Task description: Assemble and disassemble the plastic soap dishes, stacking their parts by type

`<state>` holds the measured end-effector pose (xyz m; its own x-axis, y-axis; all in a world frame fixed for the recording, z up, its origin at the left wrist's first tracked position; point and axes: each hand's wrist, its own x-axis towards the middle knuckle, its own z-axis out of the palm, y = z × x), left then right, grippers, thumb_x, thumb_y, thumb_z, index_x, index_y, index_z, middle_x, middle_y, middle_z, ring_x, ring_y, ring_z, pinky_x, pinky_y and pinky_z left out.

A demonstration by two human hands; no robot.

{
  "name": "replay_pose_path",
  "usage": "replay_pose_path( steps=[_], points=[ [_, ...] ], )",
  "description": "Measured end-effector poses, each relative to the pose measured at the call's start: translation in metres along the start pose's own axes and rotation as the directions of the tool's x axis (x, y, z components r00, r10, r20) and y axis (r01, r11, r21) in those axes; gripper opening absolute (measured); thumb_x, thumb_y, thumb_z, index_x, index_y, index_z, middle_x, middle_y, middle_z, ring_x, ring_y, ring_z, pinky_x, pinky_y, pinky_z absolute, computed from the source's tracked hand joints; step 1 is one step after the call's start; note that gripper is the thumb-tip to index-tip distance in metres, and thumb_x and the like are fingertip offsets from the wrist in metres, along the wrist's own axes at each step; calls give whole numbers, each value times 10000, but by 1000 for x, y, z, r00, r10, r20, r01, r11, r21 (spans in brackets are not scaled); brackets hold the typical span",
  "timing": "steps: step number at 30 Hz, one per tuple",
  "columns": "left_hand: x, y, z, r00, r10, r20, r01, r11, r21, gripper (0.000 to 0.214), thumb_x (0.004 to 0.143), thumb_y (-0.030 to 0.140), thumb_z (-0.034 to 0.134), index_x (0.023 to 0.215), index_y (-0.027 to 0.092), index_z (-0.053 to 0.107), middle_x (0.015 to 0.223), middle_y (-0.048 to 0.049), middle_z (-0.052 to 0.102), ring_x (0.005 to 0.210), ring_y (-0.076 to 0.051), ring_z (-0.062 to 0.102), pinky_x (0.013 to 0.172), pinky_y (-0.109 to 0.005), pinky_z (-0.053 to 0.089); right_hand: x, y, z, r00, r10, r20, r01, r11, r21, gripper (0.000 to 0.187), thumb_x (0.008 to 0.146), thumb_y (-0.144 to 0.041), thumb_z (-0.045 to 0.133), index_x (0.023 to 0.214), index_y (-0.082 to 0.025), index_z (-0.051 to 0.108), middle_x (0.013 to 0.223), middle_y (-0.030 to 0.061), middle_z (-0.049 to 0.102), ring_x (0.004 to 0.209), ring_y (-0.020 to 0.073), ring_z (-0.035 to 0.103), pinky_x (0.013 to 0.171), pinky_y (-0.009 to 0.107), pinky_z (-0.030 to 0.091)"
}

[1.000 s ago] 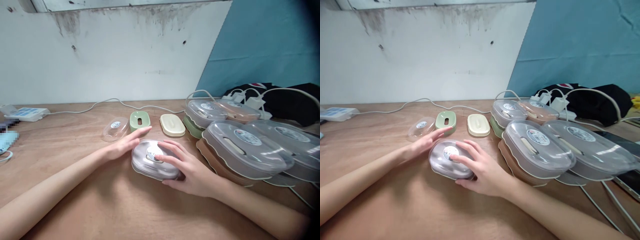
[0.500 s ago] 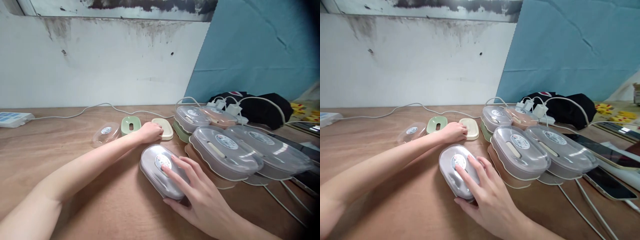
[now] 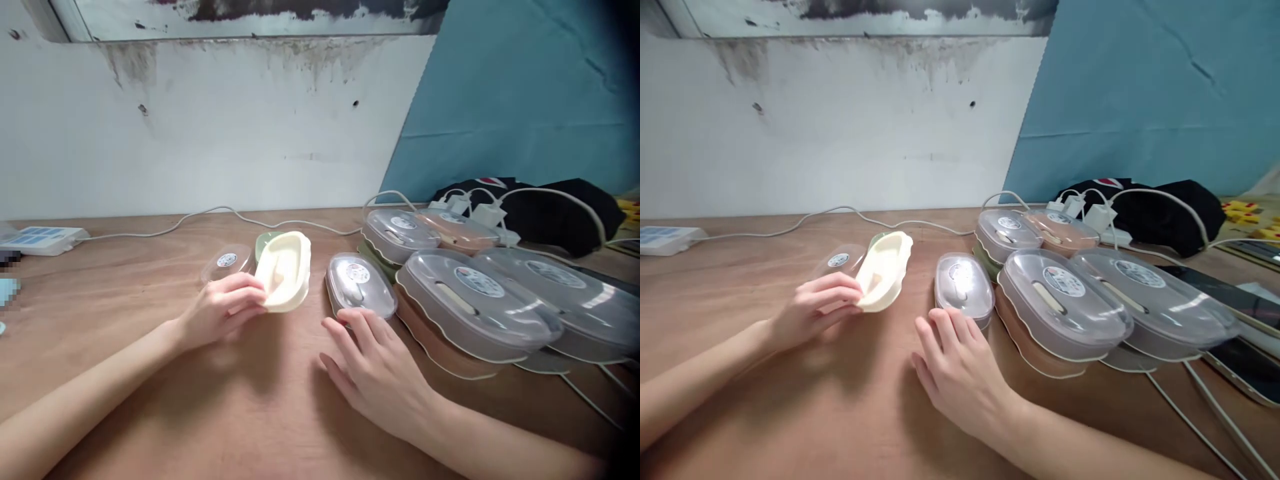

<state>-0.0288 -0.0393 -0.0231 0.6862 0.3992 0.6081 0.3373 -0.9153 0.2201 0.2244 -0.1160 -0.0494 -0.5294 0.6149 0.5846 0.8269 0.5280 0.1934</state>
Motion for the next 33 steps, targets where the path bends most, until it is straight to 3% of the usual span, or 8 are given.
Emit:
replay_pose_path(
  steps=[3, 7, 11, 16, 22, 26, 30, 33],
  points=[
    [-21, -3, 0, 996, -7, 92, 12, 999, -51, 134, 887, 176, 479, 930, 186, 606, 936, -71, 596, 813, -130, 581, 689, -216, 477, 4, 4, 6, 995, 61, 85, -67, 996, 64, 248, 840, -229, 443, 1009, -94, 566, 927, 147, 543, 865, 257, 501, 741, 409, 482],
    [-29, -8, 2, 981, -37, 192, 53, 995, -80, 162, 888, 156, 453, 927, 181, 608, 969, -83, 602, 825, -129, 577, 711, -217, 477, 7, 16, 17, 985, 114, 130, -131, 983, 126, 307, 831, -254, 466, 1072, -77, 532, 1055, 179, 511, 1031, 303, 472, 865, 459, 457],
    [-29, -9, 3, 969, -11, 245, 43, 991, -125, 99, 837, 227, 535, 899, 161, 575, 1019, -113, 576, 865, -159, 561, 744, -249, 471, 4, 20, 24, 971, 158, 177, -203, 941, 271, 506, 848, -259, 443, 1304, -90, 303, 1290, 198, 387, 1217, 285, 387, 969, 444, 417],
    [-19, -7, 10, 964, -53, 261, 90, 987, -132, 397, 689, 485, 684, 779, 159, 476, 1032, -116, 538, 893, -194, 541, 751, -264, 457, 1, 21, 21, 975, 68, 213, -141, 927, 348, 613, 847, -256, 447, 1385, -134, 179, 1440, 203, 205, 1333, 297, 248, 1010, 455, 372],
    [-1, -5, 23, 957, -91, 276, 113, 991, -66, 473, 642, 559, 674, 740, 176, 413, 954, -92, 534, 812, -190, 519, 682, -272, 451, 3, 24, 17, 956, 19, 293, -147, 894, 422, 806, 806, -443, 529, 1409, -134, 93, 1402, 208, 326, 1285, 294, 349, 996, 464, 386],
    [-2, -1, 24, 949, -83, 303, 107, 992, -66, 398, 728, 413, 637, 960, 163, 431, 1141, -139, 476, 969, -219, 520, 793, -301, 455, 4, 24, 20, 949, 90, 301, -226, 862, 455, 768, 785, -370, 570, 1394, -179, 143, 1379, 171, 333, 1260, 277, 377, 989, 435, 404],
    [-8, 0, 22, 924, -80, 375, 114, 991, -71, 628, 799, 329, 575, 1303, 151, 246, 1374, -190, 285, 1224, -258, 388, 937, -350, 415, 5, 24, 21, 943, 145, 300, -279, 838, 469, 790, 766, -380, 601, 1387, -200, 147, 1297, 166, 359, 1197, 288, 433, 941, 452, 441],
    [-8, -2, 21, 904, -101, 414, 131, 990, -45, 721, 801, 354, 586, 1366, 169, 179, 1410, -172, 278, 1282, -262, 326, 1008, -382, 360, 5, 23, 20, 942, 142, 303, -277, 838, 471, 781, 766, -386, 604, 1377, -192, 157, 1281, 164, 355, 1188, 285, 433, 942, 453, 440]
  ],
)
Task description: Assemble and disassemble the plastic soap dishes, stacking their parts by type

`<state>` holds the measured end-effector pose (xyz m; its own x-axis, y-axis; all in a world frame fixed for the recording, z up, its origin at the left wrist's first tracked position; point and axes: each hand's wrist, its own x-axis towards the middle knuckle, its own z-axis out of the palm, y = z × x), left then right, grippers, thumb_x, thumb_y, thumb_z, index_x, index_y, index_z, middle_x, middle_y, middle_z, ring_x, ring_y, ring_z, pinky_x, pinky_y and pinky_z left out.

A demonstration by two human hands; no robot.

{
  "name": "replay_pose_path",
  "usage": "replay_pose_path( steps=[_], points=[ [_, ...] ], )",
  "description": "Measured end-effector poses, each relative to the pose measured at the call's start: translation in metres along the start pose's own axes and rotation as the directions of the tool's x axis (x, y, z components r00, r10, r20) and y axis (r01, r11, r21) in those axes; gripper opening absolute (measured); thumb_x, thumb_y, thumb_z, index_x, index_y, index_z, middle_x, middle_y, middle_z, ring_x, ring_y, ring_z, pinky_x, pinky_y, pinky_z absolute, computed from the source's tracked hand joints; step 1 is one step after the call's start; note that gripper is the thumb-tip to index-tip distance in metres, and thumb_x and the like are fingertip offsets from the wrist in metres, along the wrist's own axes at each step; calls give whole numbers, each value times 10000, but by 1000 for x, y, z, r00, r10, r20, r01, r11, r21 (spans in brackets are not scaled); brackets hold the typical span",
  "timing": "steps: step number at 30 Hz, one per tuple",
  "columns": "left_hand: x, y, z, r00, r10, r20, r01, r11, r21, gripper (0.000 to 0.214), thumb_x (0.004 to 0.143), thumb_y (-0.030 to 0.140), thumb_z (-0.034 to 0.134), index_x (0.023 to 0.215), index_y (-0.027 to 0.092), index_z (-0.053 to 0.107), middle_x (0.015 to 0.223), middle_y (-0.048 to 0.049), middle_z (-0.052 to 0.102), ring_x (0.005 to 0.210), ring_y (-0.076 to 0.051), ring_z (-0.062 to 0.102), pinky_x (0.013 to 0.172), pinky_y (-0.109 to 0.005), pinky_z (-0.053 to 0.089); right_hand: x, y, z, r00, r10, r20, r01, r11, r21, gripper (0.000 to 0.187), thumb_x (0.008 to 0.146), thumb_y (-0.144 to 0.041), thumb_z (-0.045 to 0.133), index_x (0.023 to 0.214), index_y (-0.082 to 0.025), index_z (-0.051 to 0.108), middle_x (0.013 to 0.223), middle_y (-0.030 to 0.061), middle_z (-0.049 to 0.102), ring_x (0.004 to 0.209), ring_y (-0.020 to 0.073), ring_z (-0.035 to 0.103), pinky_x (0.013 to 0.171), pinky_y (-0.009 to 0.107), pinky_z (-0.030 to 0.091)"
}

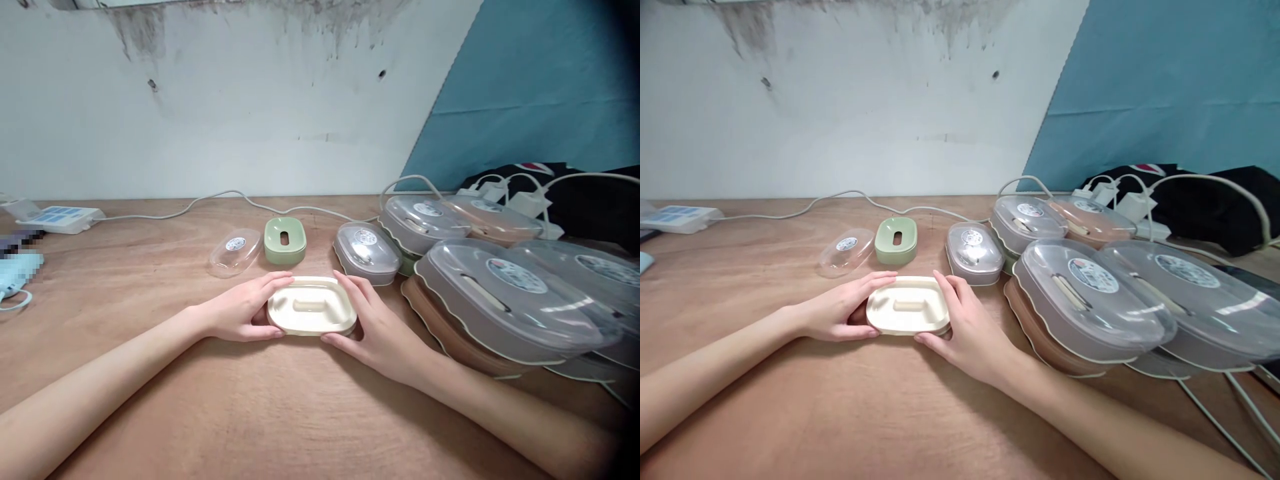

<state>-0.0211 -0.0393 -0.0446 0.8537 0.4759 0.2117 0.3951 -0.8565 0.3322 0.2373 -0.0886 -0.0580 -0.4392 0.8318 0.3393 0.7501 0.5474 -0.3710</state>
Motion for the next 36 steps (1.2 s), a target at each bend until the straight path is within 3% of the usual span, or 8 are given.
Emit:
replay_pose_path(
  steps=[14, 25, 27, 29, 33, 36],
  points=[
    [2, 0, 0, 1000, -8, 7, 8, 1000, 22, 725, 805, 359, 571, 1385, 196, 167, 1417, -171, 273, 1272, -284, 344, 1001, -438, 364, 0, -2, -1, 1000, -12, 9, 12, 1000, 2, 767, 777, -362, 598, 1379, -238, 140, 1291, 158, 345, 1192, 300, 426, 920, 489, 445],
    [0, 0, -1, 999, -11, 36, 8, 998, 70, 704, 823, 403, 542, 1388, 187, 184, 1424, -177, 252, 1277, -270, 333, 1007, -408, 354, -1, 0, -1, 999, -45, 17, 46, 998, -39, 638, 791, -380, 570, 1316, -158, 283, 1257, 165, 373, 1169, 277, 428, 935, 444, 444],
    [1, -1, -2, 1000, 18, -4, -17, 994, 108, 671, 830, 424, 525, 1374, 177, 219, 1406, -172, 294, 1276, -266, 330, 1021, -411, 336, 0, -1, -1, 999, -45, 19, 46, 998, -42, 635, 792, -379, 569, 1313, -142, 294, 1254, 171, 376, 1167, 274, 428, 938, 432, 443],
    [7, -4, -3, 993, 24, -117, 0, 980, 197, 565, 851, 407, 488, 1328, 167, 306, 1378, -158, 351, 1283, -259, 316, 1054, -424, 282, 0, -1, 0, 999, -50, 19, 51, 998, -48, 631, 793, -377, 568, 1309, -130, 302, 1253, 174, 377, 1167, 272, 427, 943, 424, 439],
    [33, -17, -1, 913, -131, -386, 265, 910, 318, 440, 866, 263, 429, 1276, 111, 377, 1389, -154, 349, 1321, -255, 245, 1090, -443, 198, 0, -1, 0, 998, -63, 12, 64, 996, -57, 615, 800, -374, 561, 1308, -142, 303, 1252, 168, 378, 1163, 269, 429, 943, 427, 435],
    [55, -31, 4, 884, -227, -409, 360, 888, 286, 434, 856, 205, 437, 1262, 57, 400, 1288, -186, 464, 1246, -289, 368, 1055, -489, 239, 0, 0, 0, 998, -57, 18, 58, 997, -60, 631, 800, -389, 563, 1318, -155, 289, 1258, 161, 375, 1167, 269, 425, 952, 424, 428]
  ],
)
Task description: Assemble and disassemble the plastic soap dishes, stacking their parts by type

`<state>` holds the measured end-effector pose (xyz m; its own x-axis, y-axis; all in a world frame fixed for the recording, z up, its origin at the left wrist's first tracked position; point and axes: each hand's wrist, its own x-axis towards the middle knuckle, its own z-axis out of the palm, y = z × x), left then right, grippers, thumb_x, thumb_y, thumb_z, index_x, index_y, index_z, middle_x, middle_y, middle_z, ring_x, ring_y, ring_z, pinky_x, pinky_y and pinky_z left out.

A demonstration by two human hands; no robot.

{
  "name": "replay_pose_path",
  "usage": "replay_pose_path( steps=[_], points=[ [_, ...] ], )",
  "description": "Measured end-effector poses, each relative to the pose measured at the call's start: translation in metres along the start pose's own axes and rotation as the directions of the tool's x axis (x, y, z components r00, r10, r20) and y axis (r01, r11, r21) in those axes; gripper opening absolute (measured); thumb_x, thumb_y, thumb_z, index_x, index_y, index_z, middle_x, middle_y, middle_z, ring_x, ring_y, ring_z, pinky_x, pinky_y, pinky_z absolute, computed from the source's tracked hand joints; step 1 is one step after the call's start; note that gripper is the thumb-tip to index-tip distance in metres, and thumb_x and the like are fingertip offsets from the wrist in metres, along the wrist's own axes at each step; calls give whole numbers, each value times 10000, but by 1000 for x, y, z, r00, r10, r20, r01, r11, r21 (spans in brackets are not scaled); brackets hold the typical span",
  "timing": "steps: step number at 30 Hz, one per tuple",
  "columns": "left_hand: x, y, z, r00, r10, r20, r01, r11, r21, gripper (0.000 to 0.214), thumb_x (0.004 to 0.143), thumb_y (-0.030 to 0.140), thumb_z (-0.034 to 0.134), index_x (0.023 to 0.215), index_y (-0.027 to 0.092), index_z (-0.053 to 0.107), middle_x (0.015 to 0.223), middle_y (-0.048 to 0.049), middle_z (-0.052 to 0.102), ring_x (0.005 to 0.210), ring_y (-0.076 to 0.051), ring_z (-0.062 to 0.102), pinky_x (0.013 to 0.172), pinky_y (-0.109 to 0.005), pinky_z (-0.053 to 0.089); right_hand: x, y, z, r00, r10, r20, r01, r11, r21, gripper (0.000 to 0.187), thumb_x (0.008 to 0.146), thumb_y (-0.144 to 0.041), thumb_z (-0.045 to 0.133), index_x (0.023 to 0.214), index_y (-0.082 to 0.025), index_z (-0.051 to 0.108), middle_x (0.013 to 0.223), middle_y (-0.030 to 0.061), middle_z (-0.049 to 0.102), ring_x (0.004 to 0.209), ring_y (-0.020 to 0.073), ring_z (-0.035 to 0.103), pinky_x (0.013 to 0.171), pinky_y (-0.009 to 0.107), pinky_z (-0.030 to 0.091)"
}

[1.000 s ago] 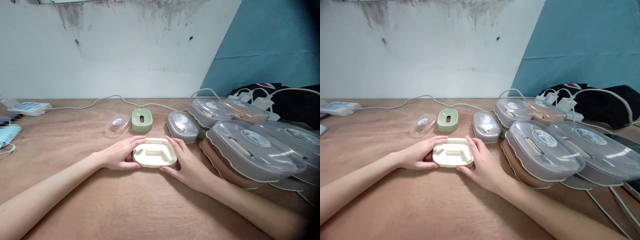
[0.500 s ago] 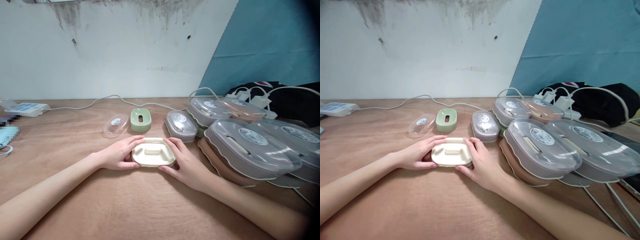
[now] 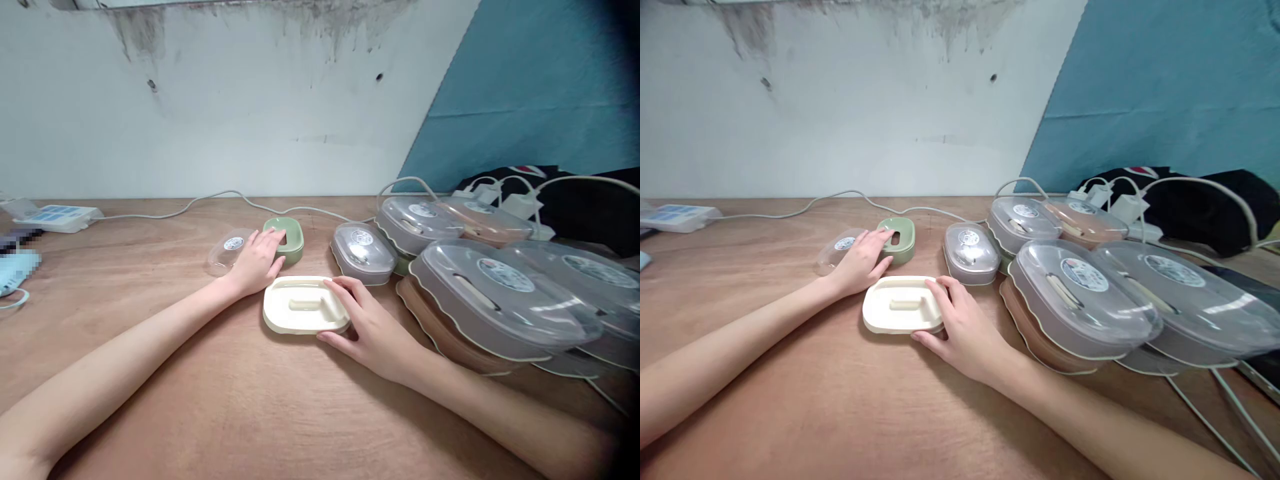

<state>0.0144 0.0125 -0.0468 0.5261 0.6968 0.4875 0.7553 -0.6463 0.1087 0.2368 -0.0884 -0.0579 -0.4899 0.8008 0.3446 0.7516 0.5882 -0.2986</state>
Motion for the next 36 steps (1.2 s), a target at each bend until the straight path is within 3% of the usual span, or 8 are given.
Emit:
replay_pose_path(
  steps=[3, 6, 13, 17, 22, 28, 33, 36],
  points=[
    [10, -2, 11, 998, -41, 44, 42, 999, -25, 396, 815, 264, 549, 1152, 59, 516, 1120, -182, 572, 1093, -318, 495, 948, -488, 368, 0, 0, 0, 1000, 5, 11, -5, 1000, 0, 648, 794, -395, 570, 1324, -161, 279, 1269, 157, 366, 1174, 269, 418, 960, 412, 423],
    [11, -3, 12, 997, -61, 42, 64, 995, -76, 392, 755, 318, 636, 1066, 87, 580, 1050, -166, 587, 1058, -341, 496, 888, -491, 407, 0, -1, 0, 1000, 7, 14, -7, 1000, 0, 648, 790, -395, 573, 1320, -163, 280, 1271, 156, 368, 1174, 271, 419, 956, 405, 426],
    [7, -2, -10, 990, -50, -130, 1, 936, -351, 324, 801, 227, 539, 1109, 138, 494, 1100, -97, 562, 1043, -220, 520, 922, -357, 419, -2, 0, -2, 999, 32, 30, -33, 999, 32, 708, 779, -413, 585, 1341, -186, 221, 1309, 145, 355, 1199, 271, 410, 967, 407, 419],
    [-16, 5, -26, 986, 7, -169, -88, 873, -480, 374, 835, 256, 519, 1180, 160, 413, 1103, -91, 549, 990, -193, 559, 859, -308, 462, -1, 3, -3, 997, 56, 48, -59, 996, 73, 736, 769, -421, 593, 1347, -194, 199, 1327, 134, 342, 1222, 254, 392, 996, 393, 395],
    [-54, 10, -32, 976, 84, -201, -186, 802, -567, 368, 805, 145, 547, 1156, 172, 439, 1123, -109, 514, 1108, -232, 480, 952, -376, 399, 0, 4, -4, 997, 59, 46, -64, 992, 105, 742, 761, -411, 601, 1351, -217, 195, 1332, 125, 343, 1226, 260, 395, 996, 398, 397],
    [-56, 9, -32, 976, 100, -192, -196, 787, -585, 365, 805, 135, 531, 1155, 173, 434, 1128, -125, 495, 1109, -250, 464, 949, -419, 391, -2, 4, -5, 995, 79, 56, -86, 987, 134, 754, 753, -407, 610, 1356, -227, 195, 1345, 122, 333, 1243, 266, 380, 1010, 417, 383],
    [-55, 13, -36, 939, 341, -56, -303, 734, -609, 354, 772, 143, 514, 1120, 160, 459, 1085, -124, 480, 1057, -249, 464, 911, -408, 410, -2, 6, -2, 991, 137, 9, -135, 955, 264, 876, 732, -402, 636, 1396, -244, 85, 1382, 131, 248, 1258, 264, 372, 1041, 437, 345],
    [-56, 17, -36, 909, 415, 41, -328, 773, -543, 264, 754, 197, 600, 999, 171, 506, 1015, -101, 487, 1004, -235, 455, 878, -380, 421, 0, 6, -3, 991, 135, -1, -128, 939, 319, 924, 720, -385, 655, 1403, -265, 45, 1373, 123, 265, 1249, 256, 387, 1034, 437, 355]
  ],
)
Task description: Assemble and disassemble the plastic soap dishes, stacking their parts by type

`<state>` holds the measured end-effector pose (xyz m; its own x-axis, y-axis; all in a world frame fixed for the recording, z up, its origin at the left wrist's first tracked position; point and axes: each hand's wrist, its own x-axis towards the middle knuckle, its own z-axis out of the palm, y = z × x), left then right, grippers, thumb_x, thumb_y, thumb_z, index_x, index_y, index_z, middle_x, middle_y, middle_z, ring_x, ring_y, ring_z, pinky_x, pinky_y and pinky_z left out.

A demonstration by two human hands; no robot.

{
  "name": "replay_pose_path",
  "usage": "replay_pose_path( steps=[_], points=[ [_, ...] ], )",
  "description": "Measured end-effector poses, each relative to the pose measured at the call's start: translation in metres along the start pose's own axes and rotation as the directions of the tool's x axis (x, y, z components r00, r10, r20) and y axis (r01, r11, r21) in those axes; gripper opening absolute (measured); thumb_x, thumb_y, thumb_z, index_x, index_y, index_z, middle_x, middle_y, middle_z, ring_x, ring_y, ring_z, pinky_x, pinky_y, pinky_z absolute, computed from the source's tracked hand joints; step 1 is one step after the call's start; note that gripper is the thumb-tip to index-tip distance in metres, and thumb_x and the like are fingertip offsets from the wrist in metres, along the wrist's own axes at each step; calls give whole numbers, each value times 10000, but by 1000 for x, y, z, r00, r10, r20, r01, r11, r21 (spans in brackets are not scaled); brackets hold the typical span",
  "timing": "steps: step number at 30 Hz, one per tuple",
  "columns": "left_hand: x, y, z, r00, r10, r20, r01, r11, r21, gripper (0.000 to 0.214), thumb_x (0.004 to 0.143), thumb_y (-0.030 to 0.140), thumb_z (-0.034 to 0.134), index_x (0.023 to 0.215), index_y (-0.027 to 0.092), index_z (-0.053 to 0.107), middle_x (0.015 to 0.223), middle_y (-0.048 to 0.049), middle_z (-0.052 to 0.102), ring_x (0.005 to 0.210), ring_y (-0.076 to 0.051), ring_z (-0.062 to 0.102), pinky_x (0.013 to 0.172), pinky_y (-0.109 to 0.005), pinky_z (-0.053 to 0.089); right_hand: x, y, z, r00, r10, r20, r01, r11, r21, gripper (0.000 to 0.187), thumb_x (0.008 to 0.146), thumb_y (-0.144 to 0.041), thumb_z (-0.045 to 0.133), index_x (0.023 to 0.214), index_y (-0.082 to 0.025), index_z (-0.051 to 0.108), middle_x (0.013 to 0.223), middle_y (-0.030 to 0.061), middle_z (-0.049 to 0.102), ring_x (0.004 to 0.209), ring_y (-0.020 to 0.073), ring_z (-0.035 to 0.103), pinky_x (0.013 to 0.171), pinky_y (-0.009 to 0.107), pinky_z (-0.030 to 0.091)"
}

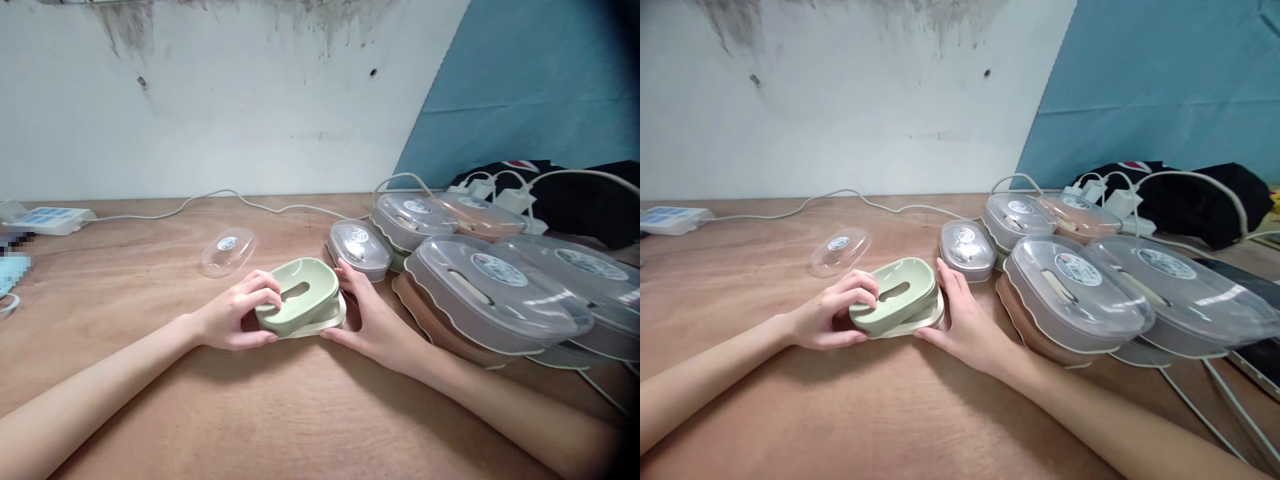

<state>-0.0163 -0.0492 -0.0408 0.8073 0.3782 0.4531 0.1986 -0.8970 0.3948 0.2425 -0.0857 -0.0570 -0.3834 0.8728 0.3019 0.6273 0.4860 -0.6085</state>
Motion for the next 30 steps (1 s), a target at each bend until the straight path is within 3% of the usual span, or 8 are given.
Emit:
replay_pose_path(
  steps=[4, 8, 15, 20, 23, 25, 27, 30],
  points=[
    [2, 3, 1, 1000, -4, 14, 3, 998, 67, 212, 787, 200, 592, 988, 187, 525, 1137, -117, 449, 1114, -252, 390, 959, -414, 363, 0, -2, -1, 998, -46, 39, 47, 998, -39, 733, 743, -322, 640, 1341, -287, 217, 1336, 92, 310, 1249, 232, 385, 1037, 412, 358],
    [1, 4, 0, 999, -25, 23, 25, 999, 28, 234, 796, 154, 545, 1028, 185, 549, 1236, -128, 404, 1183, -259, 358, 1002, -429, 334, -2, -1, 0, 997, -75, -11, 73, 992, -102, 578, 721, -315, 658, 1202, -248, 343, 1355, 110, 270, 1264, 252, 365, 1021, 430, 371],
    [-1, -2, 1, 1000, -13, 17, 13, 1000, -8, 249, 749, 163, 571, 994, 206, 592, 1236, -121, 429, 1174, -275, 382, 969, -434, 384, -4, -5, -3, 996, -74, 44, 79, 985, -152, 339, 748, -299, 627, 1017, -212, 439, 1403, 134, 242, 1251, 277, 384, 903, 412, 463],
    [-1, 0, 0, 999, -1, 49, 0, 1000, 26, 213, 748, 215, 599, 961, 208, 606, 1250, -118, 439, 1178, -282, 379, 968, -447, 381, -4, -8, -5, 993, -64, 95, 78, 984, -157, 307, 758, -299, 617, 1000, -203, 454, 1401, 135, 255, 1220, 275, 420, 889, 414, 469],
    [-2, -6, -5, 994, -61, -94, 72, 991, 114, 220, 798, 278, 553, 1006, 218, 598, 1273, -107, 423, 1187, -278, 385, 1011, -474, 324, -4, -8, -5, 993, -60, 102, 75, 985, -157, 294, 765, -296, 608, 994, -201, 452, 1402, 136, 253, 1192, 273, 448, 846, 400, 492],
    [-5, -17, -9, 929, -186, -321, 270, 933, 239, 256, 815, 283, 525, 1059, 229, 576, 1270, -100, 424, 1200, -277, 373, 1030, -496, 277, -4, -8, -5, 992, -51, 113, 68, 987, -149, 277, 774, -292, 598, 991, -201, 451, 1406, 139, 245, 1133, 264, 498, 778, 381, 516],
    [-10, -31, -14, 783, -356, -511, 545, 788, 286, 368, 786, 349, 566, 1134, 230, 552, 1305, -117, 387, 1267, -326, 266, 1040, -539, 211, -4, -8, -5, 991, -48, 122, 65, 988, -139, 263, 785, -290, 587, 992, -204, 448, 1411, 140, 233, 1079, 250, 536, 738, 369, 526],
    [-18, -50, -20, 566, -625, -538, 793, 592, 146, 590, 680, 494, 655, 1206, 255, 533, 1336, -148, 349, 1299, -441, 117, 993, -649, 121, -4, -6, -5, 991, -67, 113, 84, 986, -147, 263, 788, -284, 587, 995, -205, 446, 1404, 137, 240, 1122, 253, 508, 808, 384, 507]
  ],
)
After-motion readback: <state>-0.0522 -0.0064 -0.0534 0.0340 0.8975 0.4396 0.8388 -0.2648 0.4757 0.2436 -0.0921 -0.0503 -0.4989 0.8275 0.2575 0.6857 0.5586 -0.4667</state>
